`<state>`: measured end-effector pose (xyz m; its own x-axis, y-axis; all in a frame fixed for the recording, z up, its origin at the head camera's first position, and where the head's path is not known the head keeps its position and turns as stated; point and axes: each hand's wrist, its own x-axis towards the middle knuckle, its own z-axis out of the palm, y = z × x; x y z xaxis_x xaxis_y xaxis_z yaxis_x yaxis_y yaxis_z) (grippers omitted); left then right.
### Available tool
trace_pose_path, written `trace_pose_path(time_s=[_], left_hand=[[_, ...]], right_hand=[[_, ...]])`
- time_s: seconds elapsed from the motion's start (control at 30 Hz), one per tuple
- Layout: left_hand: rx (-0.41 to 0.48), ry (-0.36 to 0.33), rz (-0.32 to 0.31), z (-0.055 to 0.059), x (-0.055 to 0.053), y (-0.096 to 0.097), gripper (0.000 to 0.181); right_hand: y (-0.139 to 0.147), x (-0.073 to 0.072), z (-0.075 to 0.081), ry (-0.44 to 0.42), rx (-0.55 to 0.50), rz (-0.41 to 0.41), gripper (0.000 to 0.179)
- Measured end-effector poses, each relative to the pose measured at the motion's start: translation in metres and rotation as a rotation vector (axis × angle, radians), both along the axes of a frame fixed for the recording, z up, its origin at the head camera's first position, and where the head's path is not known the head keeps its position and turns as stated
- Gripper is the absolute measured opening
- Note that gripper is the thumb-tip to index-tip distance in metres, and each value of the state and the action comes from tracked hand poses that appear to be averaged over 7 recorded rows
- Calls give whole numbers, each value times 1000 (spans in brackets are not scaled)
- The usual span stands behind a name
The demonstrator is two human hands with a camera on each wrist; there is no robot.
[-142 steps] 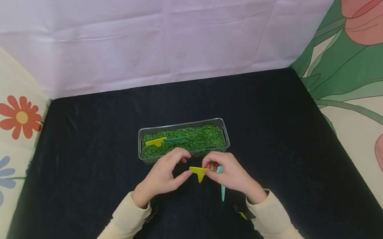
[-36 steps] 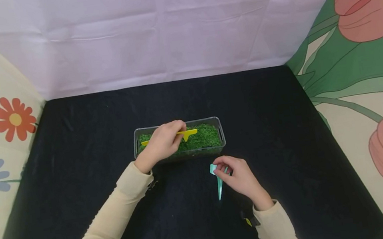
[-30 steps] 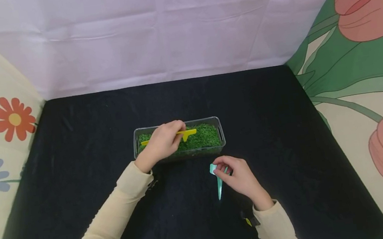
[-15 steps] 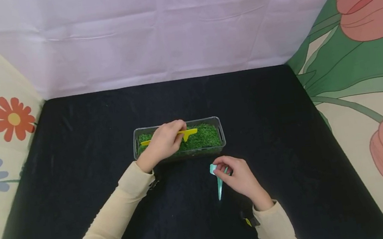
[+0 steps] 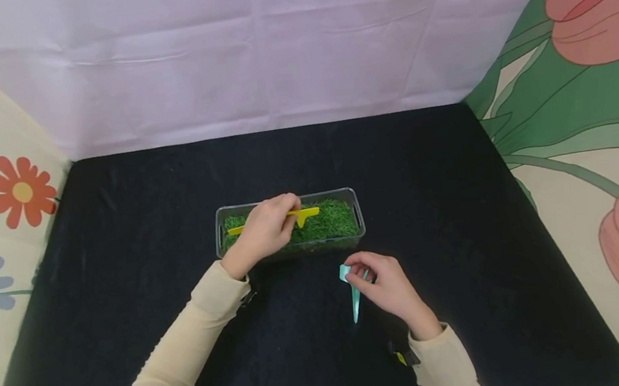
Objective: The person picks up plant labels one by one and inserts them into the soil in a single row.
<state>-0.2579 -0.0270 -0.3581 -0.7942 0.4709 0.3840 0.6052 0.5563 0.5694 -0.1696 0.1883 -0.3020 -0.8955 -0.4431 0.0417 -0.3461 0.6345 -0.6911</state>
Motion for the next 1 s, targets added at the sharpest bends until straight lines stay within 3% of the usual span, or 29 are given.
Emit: trace_pose_path(time_s=[0.3,0.6,0.8,1.0], left_hand=[[25,10,17,-1,2,2,12],[-26,-53,21,-3,3,5,11],[-50,-48,20,0,3,6,11],[-71,-62,15,0,4,5,13]], right_hand=[[0,1,1,2,7,-3,15],[0,1,2,-4,15,-6,14],[0,2,2,-2,14,-7,14],[10,0,-17,7,5,0,16]])
